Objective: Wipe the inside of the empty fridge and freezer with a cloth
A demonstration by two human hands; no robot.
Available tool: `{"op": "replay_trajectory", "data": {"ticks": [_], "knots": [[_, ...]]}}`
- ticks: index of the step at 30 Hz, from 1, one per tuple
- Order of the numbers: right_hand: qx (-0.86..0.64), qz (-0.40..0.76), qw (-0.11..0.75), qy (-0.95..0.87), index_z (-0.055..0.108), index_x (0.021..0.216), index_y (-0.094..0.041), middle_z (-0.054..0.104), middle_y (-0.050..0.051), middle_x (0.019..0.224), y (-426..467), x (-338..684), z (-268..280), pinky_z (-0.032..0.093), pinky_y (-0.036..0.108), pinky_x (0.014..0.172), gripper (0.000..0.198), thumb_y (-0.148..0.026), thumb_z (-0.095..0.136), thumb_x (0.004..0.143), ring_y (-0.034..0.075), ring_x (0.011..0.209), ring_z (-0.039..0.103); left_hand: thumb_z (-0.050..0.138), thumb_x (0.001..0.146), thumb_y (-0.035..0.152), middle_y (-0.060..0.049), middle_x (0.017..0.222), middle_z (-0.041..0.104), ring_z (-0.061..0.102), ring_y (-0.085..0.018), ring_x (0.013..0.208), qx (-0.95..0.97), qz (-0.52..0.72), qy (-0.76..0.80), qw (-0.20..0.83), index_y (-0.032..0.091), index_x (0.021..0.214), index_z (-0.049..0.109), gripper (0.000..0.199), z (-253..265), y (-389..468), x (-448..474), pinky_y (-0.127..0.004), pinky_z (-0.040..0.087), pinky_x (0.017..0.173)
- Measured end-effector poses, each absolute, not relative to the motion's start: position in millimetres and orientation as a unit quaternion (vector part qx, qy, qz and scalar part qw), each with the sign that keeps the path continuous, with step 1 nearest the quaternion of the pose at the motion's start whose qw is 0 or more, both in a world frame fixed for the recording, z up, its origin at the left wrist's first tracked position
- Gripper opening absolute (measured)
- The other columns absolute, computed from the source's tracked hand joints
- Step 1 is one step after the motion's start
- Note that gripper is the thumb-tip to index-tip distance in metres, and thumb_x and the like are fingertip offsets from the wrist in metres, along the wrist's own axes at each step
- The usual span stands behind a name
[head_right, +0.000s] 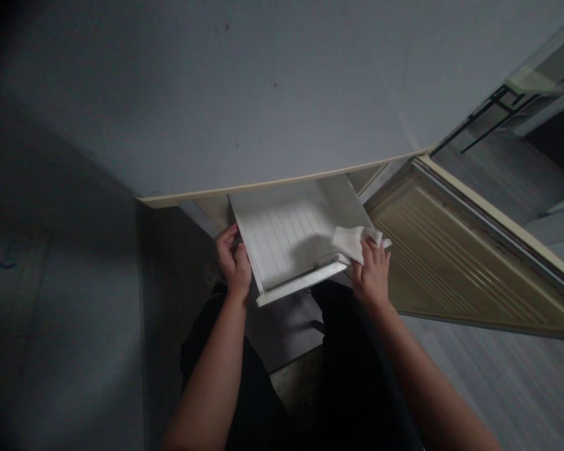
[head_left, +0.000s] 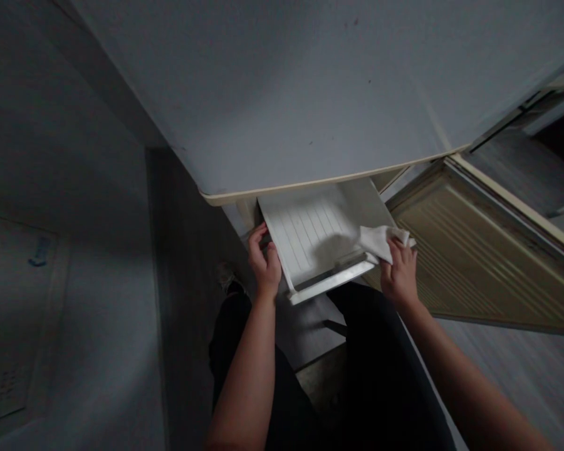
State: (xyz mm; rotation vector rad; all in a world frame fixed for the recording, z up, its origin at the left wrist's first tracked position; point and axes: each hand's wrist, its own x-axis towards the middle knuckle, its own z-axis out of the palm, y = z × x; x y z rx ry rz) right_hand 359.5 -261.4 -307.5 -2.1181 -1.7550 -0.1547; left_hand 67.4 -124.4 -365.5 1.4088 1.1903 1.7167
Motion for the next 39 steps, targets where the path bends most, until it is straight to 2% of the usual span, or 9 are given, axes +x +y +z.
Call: {"op": "replay_trajectory", "data": {"ticks": [6,9,13,17,19,24,31,36,39], "knots": [[-0.647,0.087,0.230,-0.722,0.046,0.148,-0.015,0.043,0.015,0.157,-220.5,215.7,-282.8,0.032,0.057,0.122,0.048,-0.022,0.039,0.101,0.030,0.151,0.033,0.049,0.093,0.050,-0.008,0.096,0.069,0.068,-0.018,0.087,0.302,0.691,0.529,0.390,0.020,0.099,0.057,0.032,-373.7,-117.6,52.9,-0.029,0.050,0.070],[-0.585,0.139,0.136,-0.787,0.040,0.154,-0.010,0.030,0.022,0.163,-186.1,159.3,-273.5,0.042,0.051,0.116,0.056,-0.029,0.047,0.102,0.035,0.150,0.033,0.041,0.091,0.055,-0.003,0.080,0.063,0.062,-0.016,0.068,0.229,0.699,0.552,0.394,0.022,0.091,0.052,0.035,-377.5,-113.7,36.5,-0.026,0.045,0.060],[-0.601,0.130,0.054,-0.787,0.049,0.147,-0.011,0.026,0.025,0.162,-141.8,126.3,-259.4,0.054,0.050,0.102,0.049,-0.034,0.046,0.104,0.040,0.148,0.031,0.039,0.093,0.053,-0.004,0.088,0.063,0.061,-0.015,0.075,0.234,0.737,0.557,0.303,0.021,0.093,0.053,0.034,-365.0,-124.9,22.9,-0.028,0.045,0.068],[-0.635,0.113,0.058,-0.762,0.061,0.128,-0.017,0.043,0.020,0.149,-116.8,122.6,-246.0,0.059,0.047,0.089,0.033,-0.033,0.046,0.103,0.034,0.127,0.050,0.049,0.096,0.049,-0.007,0.105,0.063,0.061,-0.019,0.098,0.377,0.768,0.498,0.137,0.020,0.101,0.060,0.031,-354.0,-142.1,24.2,-0.034,0.047,0.088],[-0.635,0.124,0.076,-0.759,0.060,0.130,-0.017,0.048,0.020,0.141,-117.0,124.1,-244.4,0.059,0.047,0.089,0.034,-0.032,0.048,0.102,0.032,0.119,0.054,0.053,0.096,0.051,-0.007,0.105,0.063,0.060,-0.020,0.102,0.462,0.710,0.483,0.221,0.021,0.104,0.061,0.032,-357.0,-145.8,28.4,-0.035,0.047,0.094],[-0.621,0.129,0.191,-0.749,0.049,0.144,-0.014,0.041,0.020,0.150,-160.3,145.4,-254.4,0.049,0.050,0.108,0.045,-0.029,0.046,0.102,0.032,0.134,0.045,0.050,0.094,0.063,-0.009,0.113,0.066,0.064,-0.022,0.105,0.480,0.579,0.491,0.439,0.023,0.119,0.059,0.048,-373.3,-143.0,41.6,-0.035,0.051,0.092],[-0.622,0.041,0.210,-0.753,0.051,0.141,-0.014,0.047,0.020,0.146,-228.1,204.3,-280.9,0.043,0.054,0.112,0.046,-0.034,0.054,0.099,0.034,0.139,0.043,0.063,0.085,0.032,-0.006,0.099,0.068,0.064,-0.022,0.100,0.436,0.549,0.575,0.421,0.021,0.094,0.064,0.014,-380.4,-131.5,43.5,-0.037,0.049,0.095],[-0.616,0.006,0.202,-0.761,0.053,0.139,-0.016,0.050,0.016,0.148,-231.5,209.3,-292.7,0.041,0.050,0.111,0.042,-0.032,0.050,0.100,0.031,0.142,0.042,0.069,0.069,0.014,-0.005,0.097,0.071,0.067,-0.020,0.090,0.416,0.557,0.581,0.424,0.021,0.103,0.061,0.036,-378.3,-134.6,49.8,-0.031,0.051,0.083],[-0.624,0.006,0.200,-0.756,0.053,0.138,-0.015,0.052,0.015,0.148,-230.3,204.7,-293.6,0.041,0.046,0.108,0.042,-0.030,0.049,0.099,0.030,0.139,0.045,0.068,0.071,0.018,-0.003,0.085,0.070,0.066,-0.020,0.081,0.409,0.546,0.592,0.430,0.021,0.092,0.065,0.021,-377.1,-138.1,54.2,-0.030,0.051,0.076]]}}
